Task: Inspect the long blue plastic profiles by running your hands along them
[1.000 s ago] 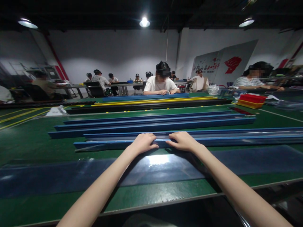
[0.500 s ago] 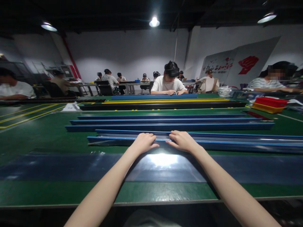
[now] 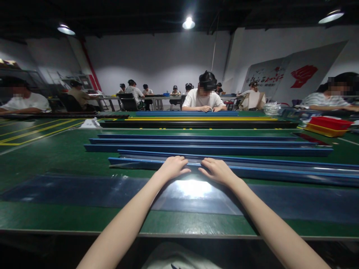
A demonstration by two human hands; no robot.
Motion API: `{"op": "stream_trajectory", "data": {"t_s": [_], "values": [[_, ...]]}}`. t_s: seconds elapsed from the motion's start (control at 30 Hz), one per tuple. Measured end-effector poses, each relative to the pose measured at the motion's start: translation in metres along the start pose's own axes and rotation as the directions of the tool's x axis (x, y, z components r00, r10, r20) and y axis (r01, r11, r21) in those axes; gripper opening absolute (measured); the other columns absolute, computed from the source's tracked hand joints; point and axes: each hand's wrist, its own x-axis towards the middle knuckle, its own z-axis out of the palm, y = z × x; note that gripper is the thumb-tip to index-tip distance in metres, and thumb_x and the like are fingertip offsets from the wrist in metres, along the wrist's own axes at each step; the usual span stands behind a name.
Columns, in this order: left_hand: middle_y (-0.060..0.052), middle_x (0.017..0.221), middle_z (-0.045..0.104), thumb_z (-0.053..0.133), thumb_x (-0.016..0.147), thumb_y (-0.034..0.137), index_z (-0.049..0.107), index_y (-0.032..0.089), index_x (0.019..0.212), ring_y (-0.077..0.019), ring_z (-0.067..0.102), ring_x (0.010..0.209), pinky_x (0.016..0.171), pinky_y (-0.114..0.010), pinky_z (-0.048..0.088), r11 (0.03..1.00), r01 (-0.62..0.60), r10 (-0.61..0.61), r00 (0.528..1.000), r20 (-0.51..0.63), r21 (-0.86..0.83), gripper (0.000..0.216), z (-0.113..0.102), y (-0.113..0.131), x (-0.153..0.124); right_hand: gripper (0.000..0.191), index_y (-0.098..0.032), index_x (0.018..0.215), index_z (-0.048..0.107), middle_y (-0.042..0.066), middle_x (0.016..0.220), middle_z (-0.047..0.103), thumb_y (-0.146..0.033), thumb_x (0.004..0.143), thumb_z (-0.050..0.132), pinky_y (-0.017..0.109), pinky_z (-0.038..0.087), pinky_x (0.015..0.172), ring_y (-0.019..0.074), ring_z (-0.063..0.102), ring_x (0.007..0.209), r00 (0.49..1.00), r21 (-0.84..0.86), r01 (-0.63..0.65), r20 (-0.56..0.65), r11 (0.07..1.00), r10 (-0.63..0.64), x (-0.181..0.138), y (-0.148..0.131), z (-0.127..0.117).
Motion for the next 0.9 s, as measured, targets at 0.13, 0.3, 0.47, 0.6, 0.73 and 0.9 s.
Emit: {"op": "stream_trajectory", "data": {"t_s": [0.13, 0.3, 0.47, 0.6, 0.73, 0.9], "values": [[-0.005, 0.085, 0.059, 0.045, 0.084, 0.045, 0.057, 0.017, 0.09, -0.0186, 0.058, 0.083, 0.069, -0.027, 0.042, 1.0, -0.005, 0.005, 1.0, 0.01, 0.003, 0.031, 0.0, 0.0, 0.001, 0.026, -0.016, 0.083, 0.055, 0.006, 0.082, 0.06, -0.031, 0.091, 0.035, 0.024, 0.031, 0.059, 0.0146, 0.056, 0.076, 1.0, -0.009, -0.001, -0.005, 1.0, 0.001, 0.0, 0.001, 0.0], [-0.005, 0.09, 0.056, 0.052, 0.08, 0.047, 0.057, 0.017, 0.083, -0.0186, 0.055, 0.085, 0.068, -0.027, 0.041, 1.0, 0.006, -0.005, 1.0, -0.023, 0.024, 0.03, -0.01, -0.003, -0.001, 0.021, -0.016, 0.079, 0.054, 0.006, 0.08, 0.06, -0.023, 0.089, 0.037, 0.024, 0.029, 0.058, 0.0137, 0.055, 0.071, 1.0, -0.017, 0.014, 0.011, 1.0, -0.014, 0.001, 0.003, 0.001], [-0.001, 0.083, 0.056, 0.058, 0.076, 0.045, 0.056, 0.018, 0.077, -0.0156, 0.053, 0.081, 0.064, -0.024, 0.038, 0.998, 0.057, -0.058, 0.997, -0.043, -0.027, 0.027, -0.022, -0.012, -0.005, 0.021, -0.016, 0.078, 0.055, 0.006, 0.078, 0.061, -0.022, 0.088, 0.038, 0.025, 0.028, 0.059, 0.0139, 0.055, 0.07, 0.999, -0.043, 0.023, 0.03, 0.999, -0.022, 0.003, 0.003, -0.001], [0.001, 0.079, 0.057, 0.06, 0.075, 0.044, 0.055, 0.019, 0.074, -0.0141, 0.053, 0.078, 0.062, -0.022, 0.036, 0.996, 0.063, -0.065, 0.997, -0.03, -0.069, 0.026, -0.024, -0.016, -0.007, 0.022, -0.015, 0.076, 0.056, 0.006, 0.074, 0.061, -0.021, 0.088, 0.038, 0.025, 0.027, 0.058, 0.0136, 0.055, 0.067, 0.999, -0.045, 0.037, 0.028, 0.998, -0.036, 0.005, 0.004, -0.003], [0.002, 0.078, 0.057, 0.061, 0.074, 0.041, 0.055, 0.019, 0.074, -0.013, 0.053, 0.076, 0.061, -0.021, 0.035, 0.994, 0.058, -0.061, 0.998, -0.034, -0.098, 0.024, -0.027, -0.016, -0.008, 0.021, -0.016, 0.072, 0.055, 0.006, 0.072, 0.062, -0.021, 0.086, 0.039, 0.025, 0.025, 0.056, 0.0137, 0.055, 0.064, 0.999, -0.052, 0.036, 0.031, 0.998, -0.034, 0.002, 0.007, -0.006], [0.002, 0.079, 0.057, 0.061, 0.074, 0.039, 0.055, 0.019, 0.076, -0.0127, 0.053, 0.074, 0.059, -0.021, 0.034, 0.993, 0.03, -0.035, 0.998, -0.048, -0.116, 0.021, -0.026, -0.017, -0.008, 0.023, -0.017, 0.067, 0.056, 0.005, 0.07, 0.063, -0.022, 0.083, 0.039, 0.026, 0.022, 0.054, 0.014, 0.054, 0.06, 0.997, -0.084, -0.031, 0.068, 0.996, 0.037, -0.006, 0.014, -0.014]]}}
